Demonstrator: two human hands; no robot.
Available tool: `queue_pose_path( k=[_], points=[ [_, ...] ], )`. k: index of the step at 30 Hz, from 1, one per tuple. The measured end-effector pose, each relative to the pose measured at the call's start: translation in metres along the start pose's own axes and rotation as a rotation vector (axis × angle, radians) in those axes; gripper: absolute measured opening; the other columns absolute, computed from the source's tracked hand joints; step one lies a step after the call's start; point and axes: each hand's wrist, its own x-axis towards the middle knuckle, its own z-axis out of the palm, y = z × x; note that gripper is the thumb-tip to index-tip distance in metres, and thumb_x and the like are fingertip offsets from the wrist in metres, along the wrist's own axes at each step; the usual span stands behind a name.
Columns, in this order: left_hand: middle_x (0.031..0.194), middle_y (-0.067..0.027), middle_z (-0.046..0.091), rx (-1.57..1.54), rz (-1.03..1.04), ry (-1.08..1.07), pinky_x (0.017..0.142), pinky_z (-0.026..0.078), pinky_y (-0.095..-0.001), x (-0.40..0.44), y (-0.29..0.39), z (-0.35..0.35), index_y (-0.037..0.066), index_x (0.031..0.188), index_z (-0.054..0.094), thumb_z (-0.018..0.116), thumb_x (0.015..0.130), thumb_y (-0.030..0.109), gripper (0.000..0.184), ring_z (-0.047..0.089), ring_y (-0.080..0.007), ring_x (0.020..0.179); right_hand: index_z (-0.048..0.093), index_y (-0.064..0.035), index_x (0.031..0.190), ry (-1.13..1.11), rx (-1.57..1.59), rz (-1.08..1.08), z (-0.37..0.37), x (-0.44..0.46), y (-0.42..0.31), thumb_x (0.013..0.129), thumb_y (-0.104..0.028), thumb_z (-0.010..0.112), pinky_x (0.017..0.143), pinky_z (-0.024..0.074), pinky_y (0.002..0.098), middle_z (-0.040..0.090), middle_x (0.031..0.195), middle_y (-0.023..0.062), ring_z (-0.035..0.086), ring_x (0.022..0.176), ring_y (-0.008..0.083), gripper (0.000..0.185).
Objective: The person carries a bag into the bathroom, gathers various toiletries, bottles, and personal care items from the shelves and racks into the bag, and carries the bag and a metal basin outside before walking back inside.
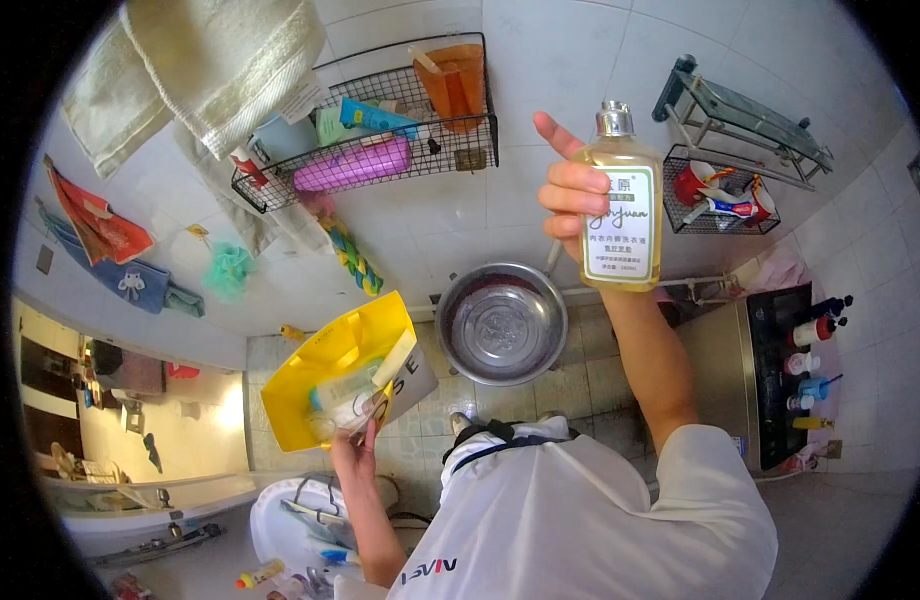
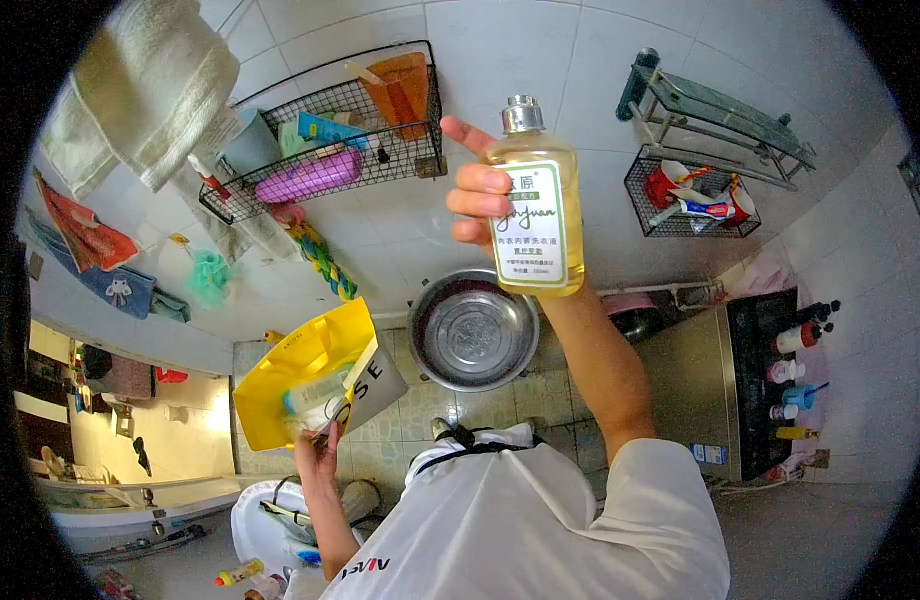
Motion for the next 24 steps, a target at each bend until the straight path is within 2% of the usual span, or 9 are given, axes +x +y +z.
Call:
queue_pose_path(
  k=[6, 8, 13, 16, 17, 19, 20, 22, 24],
  points=[
    [0.118, -0.0167, 0.049, -0.041, -0.061, -0.018, 0.08, 0.055, -0.0389, 0.013, 0.001, -0.014, 0.0, 0.12, 0.044, 0.048, 0.085, 0.009, 0.036, 0.055, -0.0297, 0.101, 0.023, -0.0023, 0.137, 0.072, -0.067, -0.021, -0.011, -0.004, -0.002, 0.087, -0.035, 0.055, 0.085, 0.0458, 0.0448, 0.053, 0.089, 0.0092, 0.05, 0.08, 0.0195, 0.068],
    [0.118, -0.0178, 0.049, -0.088, -0.05, 0.033, 0.082, 0.054, -0.0401, 0.012, 0.001, -0.016, 0.0, 0.12, 0.044, 0.048, 0.086, 0.01, 0.036, 0.054, -0.031, 0.102, 0.024, 0.0016, 0.136, 0.343, -0.365, -0.176, 0.004, -0.007, 0.003, 0.094, -0.038, 0.042, 0.076, 0.0462, 0.0395, 0.052, 0.09, 0.011, 0.052, 0.08, 0.0183, 0.061],
    [0.118, -0.0214, 0.046, -0.12, -0.021, 0.063, 0.087, 0.05, -0.043, 0.011, -0.004, -0.017, -0.003, 0.12, 0.043, 0.045, 0.089, 0.014, 0.035, 0.05, -0.0349, 0.105, 0.041, 0.003, 0.124, 0.87, -1.141, -0.443, 0.021, -0.053, -0.08, 0.094, -0.024, 0.044, 0.09, 0.0463, 0.0372, 0.055, 0.11, 0.0123, 0.056, 0.099, 0.0208, 0.041],
    [0.117, -0.0208, 0.047, -0.171, -0.006, 0.022, 0.088, 0.051, -0.0424, 0.018, -0.007, -0.031, -0.004, 0.12, 0.043, 0.047, 0.085, 0.011, 0.037, 0.051, -0.0345, 0.104, 0.049, 0.0028, 0.111, 0.848, -1.275, -0.721, 0.062, -0.084, -0.161, 0.095, -0.013, 0.042, 0.09, 0.0466, 0.0355, 0.056, 0.108, 0.0123, 0.057, 0.099, 0.0204, 0.024],
    [0.116, -0.0185, 0.049, -0.141, 0.004, 0.016, 0.088, 0.05, -0.0413, 0.009, -0.009, -0.023, -0.003, 0.119, 0.044, 0.05, 0.082, 0.01, 0.039, 0.051, -0.0325, 0.104, 0.053, -0.0005, 0.107, 0.819, -1.398, -0.791, 0.088, -0.086, -0.178, 0.093, -0.017, 0.049, 0.088, 0.0479, 0.0355, 0.059, 0.103, 0.011, 0.058, 0.097, 0.0199, 0.022],
    [0.116, -0.0177, 0.049, -0.1, 0.055, -0.001, 0.088, 0.051, -0.041, 0.004, -0.015, -0.019, -0.003, 0.118, 0.044, 0.051, 0.082, 0.01, 0.039, 0.051, -0.0319, 0.104, 0.052, 0.0026, 0.109, 0.872, -1.562, -0.995, 0.121, -0.078, -0.215, 0.093, -0.024, 0.05, 0.082, 0.049, 0.032, 0.059, 0.106, 0.0111, 0.059, 0.093, 0.0186, 0.031],
    [0.116, -0.0169, 0.05, -0.056, 0.112, -0.011, 0.087, 0.051, -0.0407, 0.003, -0.017, -0.017, -0.003, 0.118, 0.045, 0.052, 0.081, 0.01, 0.04, 0.051, -0.0313, 0.105, 0.052, 0.0026, 0.109, 0.869, -1.564, -0.996, 0.126, -0.078, -0.241, 0.093, -0.024, 0.05, 0.082, 0.049, 0.032, 0.059, 0.106, 0.0111, 0.059, 0.093, 0.0186, 0.031],
    [0.116, -0.017, 0.051, -0.054, 0.096, 0.054, 0.085, 0.053, -0.0402, 0.008, -0.017, -0.016, -0.003, 0.117, 0.047, 0.051, 0.081, 0.009, 0.037, 0.053, -0.0317, 0.104, 0.051, 0.0051, 0.114, 1.106, -2.216, -1.018, 0.13, -0.081, -0.29, 0.09, -0.031, 0.055, 0.078, 0.0475, 0.0279, 0.059, 0.106, 0.011, 0.059, 0.088, 0.0163, 0.044],
    [0.114, -0.0179, 0.053, -0.052, 0.15, 0.063, 0.082, 0.054, -0.0388, 0.012, -0.021, -0.025, -0.003, 0.116, 0.048, 0.049, 0.083, 0.01, 0.036, 0.055, -0.0327, 0.1, 0.05, 0.0057, 0.116, 1.167, -2.236, -0.878, 0.121, -0.086, -0.316, 0.089, -0.033, 0.057, 0.078, 0.0465, 0.0269, 0.058, 0.106, 0.0108, 0.058, 0.088, 0.0156, 0.048]
  ],
)
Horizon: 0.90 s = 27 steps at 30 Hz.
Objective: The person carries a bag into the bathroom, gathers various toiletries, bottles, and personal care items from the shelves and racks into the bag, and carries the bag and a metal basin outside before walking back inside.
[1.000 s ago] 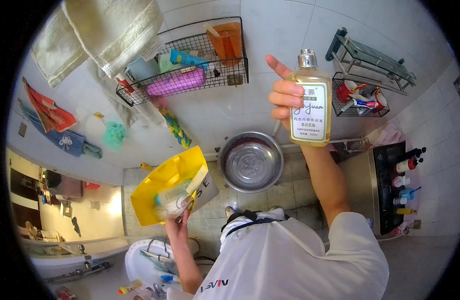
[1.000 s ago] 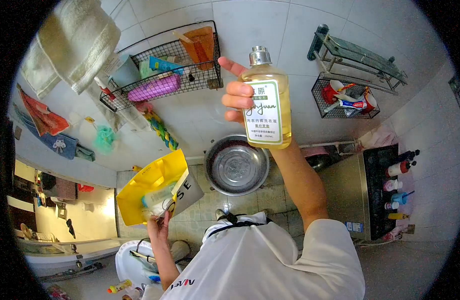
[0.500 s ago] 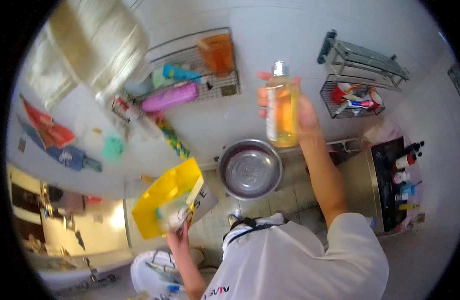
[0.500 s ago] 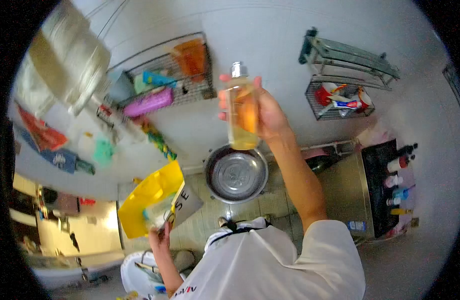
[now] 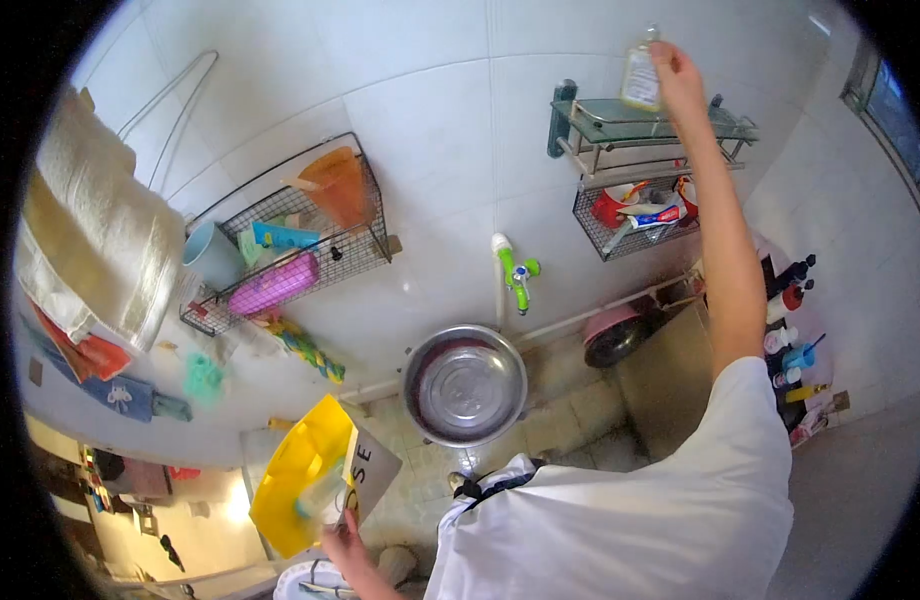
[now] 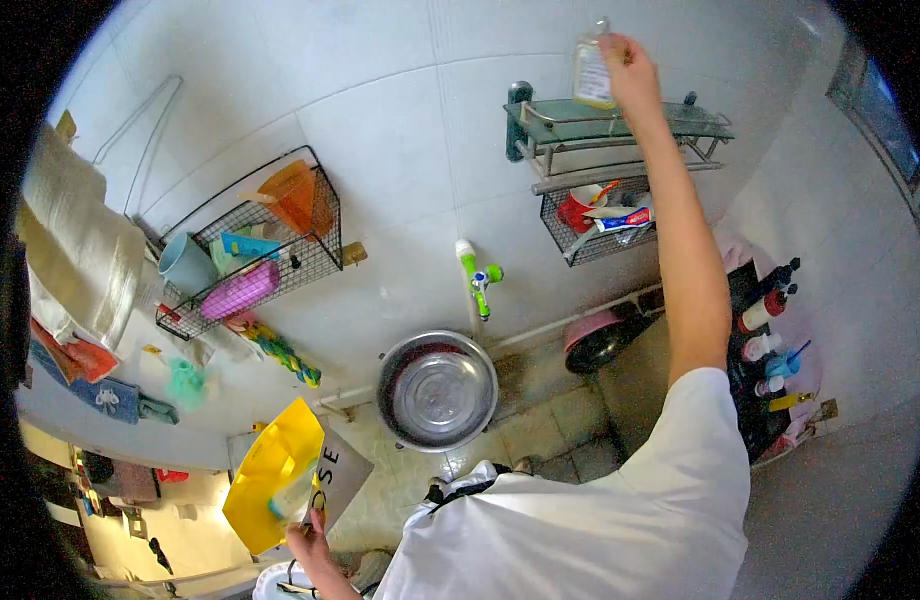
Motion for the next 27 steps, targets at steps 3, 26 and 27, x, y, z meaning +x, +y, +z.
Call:
queue_pose_path(
  k=[3, 26, 27],
  points=[
    [0.111, -0.0187, 0.055, -0.066, -0.088, 0.011, 0.078, 0.056, -0.038, 0.0, 0.003, -0.002, -0.004, 0.115, 0.048, 0.047, 0.085, 0.013, 0.034, 0.057, -0.0338, 0.098, 0.049, 0.0059, 0.118, -0.089, 0.02, 0.091, 0.002, 0.013, 0.045, 0.088, -0.033, 0.059, 0.079, 0.0451, 0.0263, 0.058, 0.106, 0.0107, 0.056, 0.09, 0.0151, 0.051],
    [0.112, -0.0175, 0.053, 0.003, -0.07, 0.009, 0.076, 0.057, -0.043, -0.003, 0.02, 0.038, -0.002, 0.111, 0.046, 0.04, 0.078, 0.004, 0.034, 0.058, -0.0321, 0.095, 0.051, -0.0018, 0.116, -0.678, -0.207, -0.364, 0.248, -0.178, -0.182, 0.074, -0.015, 0.067, 0.08, 0.048, 0.0344, 0.058, 0.102, 0.0153, 0.057, 0.093, 0.0282, 0.047],
    [0.114, -0.017, 0.052, -0.004, -0.09, -0.03, 0.077, 0.056, -0.043, 0.001, 0.021, 0.033, 0.0, 0.116, 0.045, 0.041, 0.08, 0.004, 0.037, 0.057, -0.031, 0.098, 0.051, -0.0007, 0.114, -0.656, -0.426, -0.456, 0.265, -0.175, -0.17, 0.074, -0.016, 0.068, 0.08, 0.0478, 0.0367, 0.057, 0.103, 0.0166, 0.056, 0.094, 0.0301, 0.047]
  ],
)
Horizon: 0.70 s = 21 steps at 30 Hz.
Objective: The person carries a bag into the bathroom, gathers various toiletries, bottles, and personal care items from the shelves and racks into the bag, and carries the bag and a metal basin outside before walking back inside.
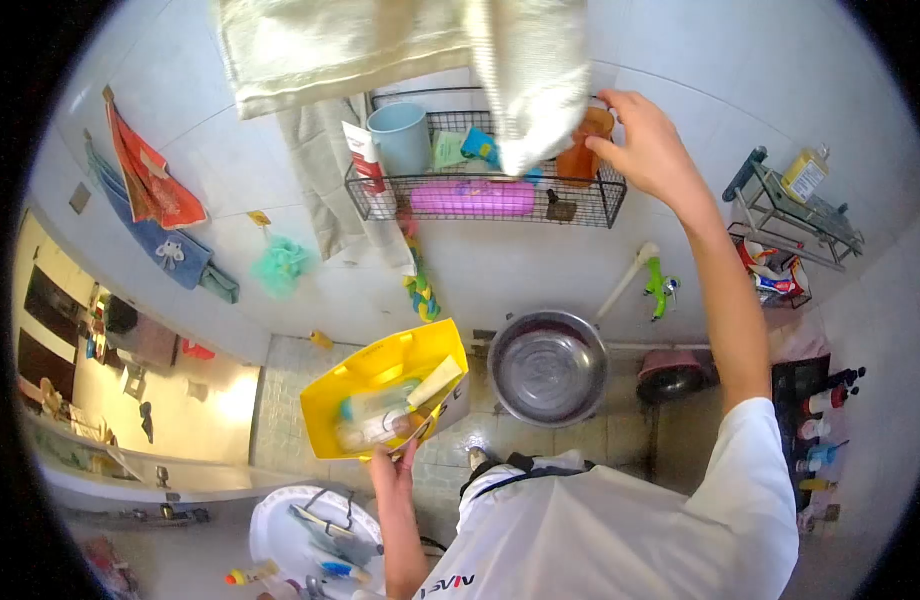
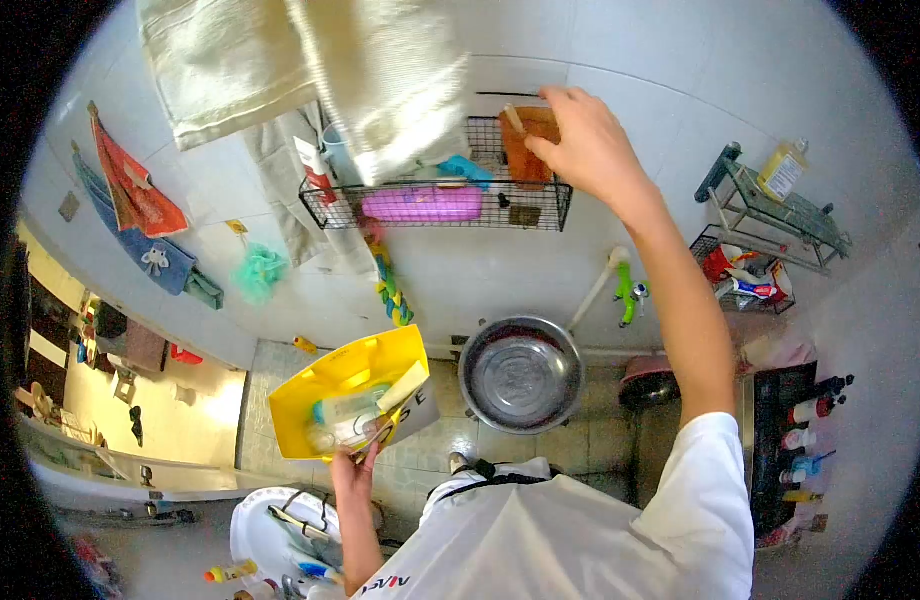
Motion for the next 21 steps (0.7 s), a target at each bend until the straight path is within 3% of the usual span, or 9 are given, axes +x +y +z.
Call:
queue_pose_path(
  k=[1, 4, 7, 9, 11, 13, 15, 18, 21],
  points=[
    [0.114, -0.017, 0.052, -0.002, -0.001, -0.006, 0.077, 0.056, -0.043, 0.002, 0.002, -0.001, 0.0, 0.116, 0.045, 0.041, 0.08, 0.004, 0.037, 0.057, -0.031, 0.098, 0.051, 0.0004, 0.113, -0.014, -0.233, -0.019, 0.009, 0.006, 0.0, 0.073, -0.018, 0.069, 0.079, 0.0476, 0.039, 0.056, 0.105, 0.0179, 0.055, 0.096, 0.0321, 0.047],
    [0.119, -0.016, 0.048, 0.01, -0.001, -0.015, 0.075, 0.057, -0.0425, -0.001, 0.008, 0.001, 0.003, 0.126, 0.037, 0.044, 0.076, 0.002, 0.05, 0.056, -0.0317, 0.101, 0.052, 0.0016, 0.107, -0.103, -0.331, 0.12, 0.017, 0.005, -0.004, 0.075, -0.019, 0.067, 0.08, 0.046, 0.0428, 0.053, 0.11, 0.0197, 0.053, 0.098, 0.0349, 0.041],
    [0.119, -0.0157, 0.048, -0.025, -0.016, -0.024, 0.074, 0.058, -0.0425, 0.008, 0.007, -0.006, 0.003, 0.127, 0.036, 0.043, 0.075, 0.001, 0.052, 0.055, -0.0323, 0.101, 0.054, 0.0022, 0.099, 0.005, -0.217, 0.148, -0.001, -0.016, -0.076, 0.078, -0.015, 0.063, 0.08, 0.0455, 0.043, 0.057, 0.1, 0.0199, 0.053, 0.097, 0.0346, 0.028],
    [0.12, -0.0153, 0.048, -0.033, -0.055, -0.02, 0.073, 0.058, -0.042, 0.008, 0.011, -0.002, 0.004, 0.127, 0.036, 0.042, 0.075, -0.001, 0.053, 0.055, -0.0325, 0.102, 0.057, 0.0015, 0.096, -0.071, 0.128, -0.131, 0.023, -0.026, -0.082, 0.083, -0.015, 0.057, 0.074, 0.0458, 0.0404, 0.058, 0.09, 0.0165, 0.058, 0.085, 0.033, 0.021],
    [0.119, -0.0155, 0.048, 0.018, -0.049, -0.031, 0.072, 0.058, -0.0414, 0.006, 0.013, 0.003, 0.004, 0.127, 0.036, 0.042, 0.074, -0.001, 0.053, 0.056, -0.0325, 0.1, 0.056, 0.0024, 0.093, -0.167, 0.094, -0.203, 0.045, -0.005, -0.089, 0.084, -0.012, 0.054, 0.071, 0.0456, 0.0407, 0.059, 0.081, 0.0153, 0.059, 0.078, 0.0324, 0.017],
    [0.119, -0.0156, 0.048, 0.038, -0.05, -0.059, 0.072, 0.058, -0.0411, 0.011, 0.017, 0.001, 0.004, 0.127, 0.036, 0.042, 0.074, 0.0, 0.053, 0.057, -0.0321, 0.099, 0.058, 0.0033, 0.092, -0.264, -0.134, -0.053, 0.076, 0.032, -0.08, 0.081, -0.008, 0.054, 0.073, 0.0466, 0.042, 0.061, 0.082, 0.0182, 0.06, 0.08, 0.0348, 0.016],
    [0.119, -0.0157, 0.048, 0.05, -0.049, -0.09, 0.072, 0.058, -0.0409, 0.015, 0.022, -0.001, 0.004, 0.127, 0.035, 0.043, 0.074, 0.0, 0.054, 0.057, -0.0318, 0.098, 0.061, 0.0026, 0.09, -0.533, -0.362, 0.09, 0.097, 0.065, -0.078, 0.077, -0.008, 0.057, 0.075, 0.0473, 0.0426, 0.062, 0.087, 0.0213, 0.06, 0.084, 0.0373, 0.018],
    [0.12, -0.0153, 0.048, 0.089, -0.08, -0.106, 0.071, 0.058, -0.0406, 0.019, 0.029, 0.0, 0.006, 0.128, 0.034, 0.043, 0.073, 0.0, 0.056, 0.058, -0.0317, 0.097, 0.062, 0.0032, 0.09, -0.755, -0.478, 0.067, 0.12, 0.082, -0.059, 0.073, -0.011, 0.061, 0.078, 0.0481, 0.0422, 0.062, 0.091, 0.0243, 0.06, 0.088, 0.0376, 0.022],
    [0.119, -0.0154, 0.048, 0.093, -0.05, -0.067, 0.07, 0.058, -0.0401, 0.022, 0.03, -0.001, 0.007, 0.129, 0.033, 0.043, 0.073, 0.001, 0.057, 0.059, -0.0318, 0.095, 0.061, 0.0046, 0.09, -0.625, -0.439, 0.051, 0.11, 0.077, -0.056, 0.071, -0.014, 0.063, 0.077, 0.0484, 0.042, 0.062, 0.089, 0.0245, 0.06, 0.087, 0.0375, 0.027]
  ],
)
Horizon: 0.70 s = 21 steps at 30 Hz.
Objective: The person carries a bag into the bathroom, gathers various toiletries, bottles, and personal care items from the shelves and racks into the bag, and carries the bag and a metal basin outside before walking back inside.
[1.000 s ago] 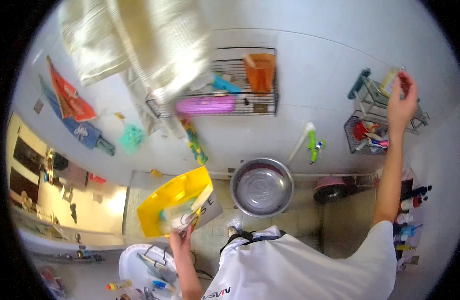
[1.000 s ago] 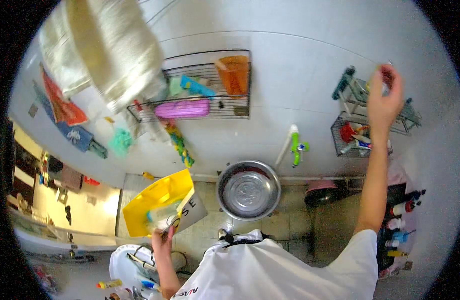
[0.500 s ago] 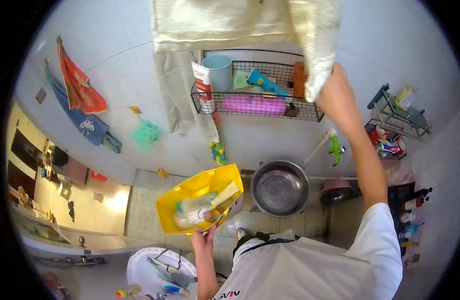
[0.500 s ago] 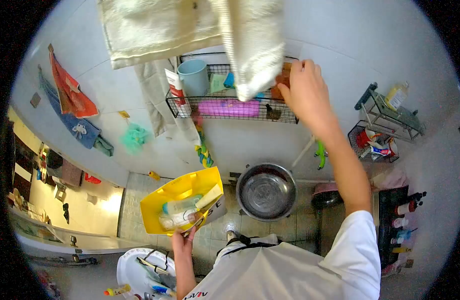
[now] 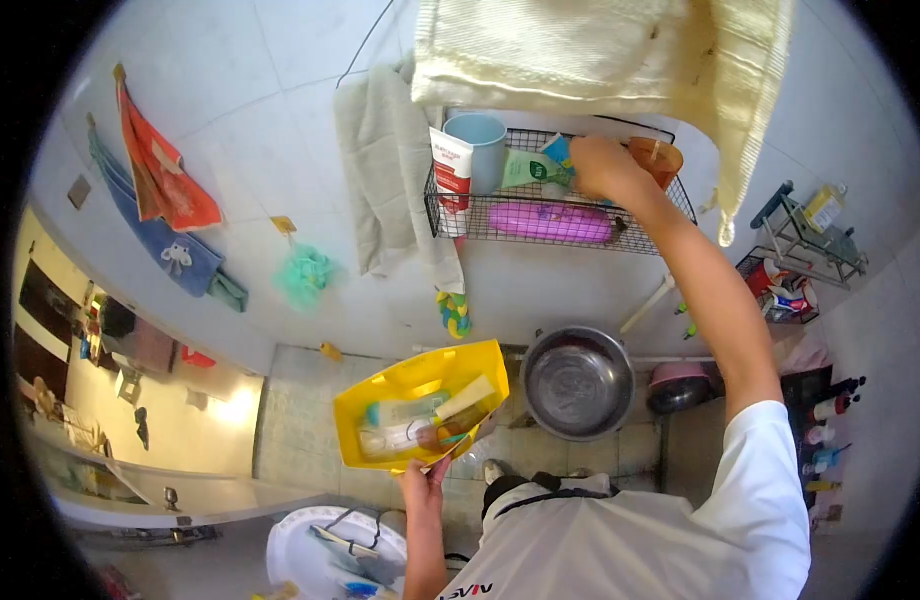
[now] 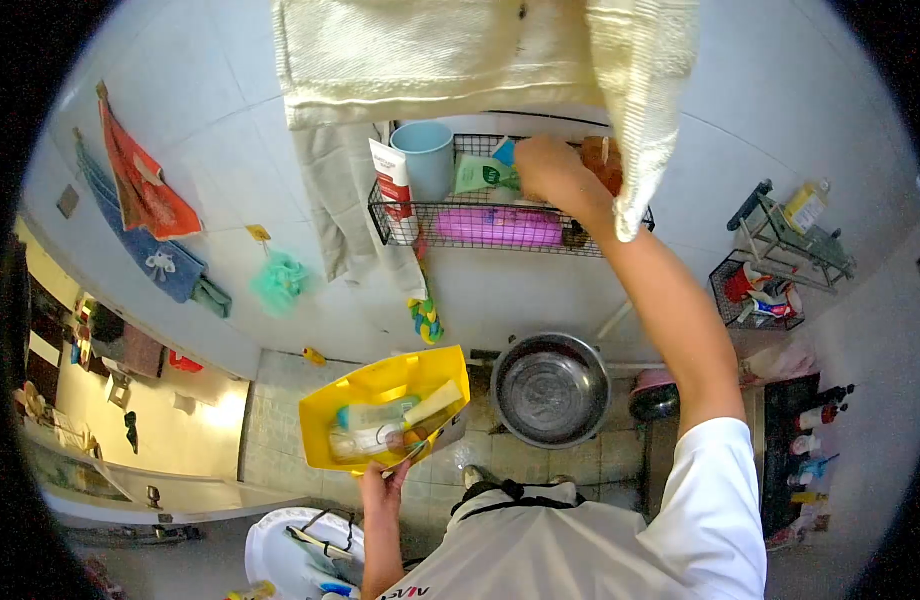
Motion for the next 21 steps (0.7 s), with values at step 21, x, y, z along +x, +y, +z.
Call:
queue_pose_path(
  k=[21],
  points=[
    [0.12, -0.0159, 0.048, -0.076, -0.019, 0.014, 0.071, 0.059, -0.0402, 0.014, 0.0, -0.007, 0.005, 0.128, 0.035, 0.043, 0.071, -0.002, 0.058, 0.057, -0.0321, 0.099, 0.064, 0.0067, 0.076, -0.185, 0.028, 0.068, -0.001, 0.028, -0.015, 0.072, -0.008, 0.052, 0.074, 0.0493, 0.0425, 0.061, 0.087, 0.0275, 0.061, 0.084, 0.0389, 0.02]
  ],
)
